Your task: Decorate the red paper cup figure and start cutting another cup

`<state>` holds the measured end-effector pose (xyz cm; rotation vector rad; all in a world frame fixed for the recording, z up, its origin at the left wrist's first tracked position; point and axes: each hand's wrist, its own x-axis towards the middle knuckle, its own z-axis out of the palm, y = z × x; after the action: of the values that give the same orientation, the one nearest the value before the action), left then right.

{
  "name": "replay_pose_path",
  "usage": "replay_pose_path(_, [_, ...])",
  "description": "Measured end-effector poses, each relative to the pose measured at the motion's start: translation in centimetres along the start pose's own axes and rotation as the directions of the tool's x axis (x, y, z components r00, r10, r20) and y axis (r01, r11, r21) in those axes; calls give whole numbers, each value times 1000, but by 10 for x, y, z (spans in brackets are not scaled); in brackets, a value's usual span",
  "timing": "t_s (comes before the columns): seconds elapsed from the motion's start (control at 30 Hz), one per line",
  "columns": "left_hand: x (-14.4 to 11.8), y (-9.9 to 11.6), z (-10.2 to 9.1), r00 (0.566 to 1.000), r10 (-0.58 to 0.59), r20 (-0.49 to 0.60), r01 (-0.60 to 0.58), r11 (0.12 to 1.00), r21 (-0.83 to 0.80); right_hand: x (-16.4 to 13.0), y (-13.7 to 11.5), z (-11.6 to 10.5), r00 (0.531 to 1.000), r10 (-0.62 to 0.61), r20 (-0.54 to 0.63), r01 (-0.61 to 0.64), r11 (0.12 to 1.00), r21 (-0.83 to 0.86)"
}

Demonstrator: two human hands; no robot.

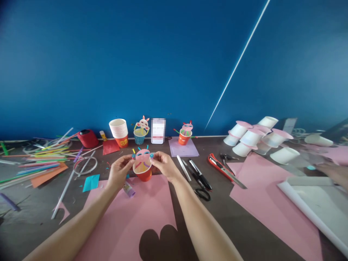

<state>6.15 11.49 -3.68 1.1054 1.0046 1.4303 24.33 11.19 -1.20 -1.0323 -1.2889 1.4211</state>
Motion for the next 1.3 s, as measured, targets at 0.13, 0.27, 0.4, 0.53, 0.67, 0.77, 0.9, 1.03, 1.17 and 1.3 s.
replay_pose_path(0.13, [1,-3,0,1000,-19,-4,19,999,-28,0,3,2,997,-65,-39,61,993,-100])
replay_pose_path(0.27, [3,-5,-1,999,-41,-10,41,997,-58,1,8,4,987,-114,-110,87,970,-227])
replay_pose_path(0.4, [3,-5,-2,997,-72,2,71,995,-65,3,11,5,961,-216,-173,139,918,-372])
replay_pose_path(0.53, [3,-5,-2,991,-130,-13,130,991,-38,4,11,10,953,-219,-209,117,904,-411])
replay_pose_path(0.67, [4,-8,-3,984,-174,-46,174,985,-6,2,11,15,931,-271,-244,145,890,-432])
replay_pose_path(0.77, [3,-7,-3,978,-203,-42,203,979,-5,0,10,18,925,-284,-253,159,892,-423])
replay_pose_path(0.9, [3,2,-2,964,-265,25,266,962,-55,-1,10,18,921,-284,-268,163,903,-398])
replay_pose_path(1.03, [5,10,-5,944,-320,80,329,933,-144,2,15,14,934,-222,-280,127,938,-322])
replay_pose_path(1.17, [7,11,-8,931,-354,85,363,914,-179,5,21,11,939,-189,-286,113,959,-261])
replay_pose_path(1.3, [7,8,-8,922,-379,79,387,907,-165,4,23,12,946,-180,-271,114,963,-244])
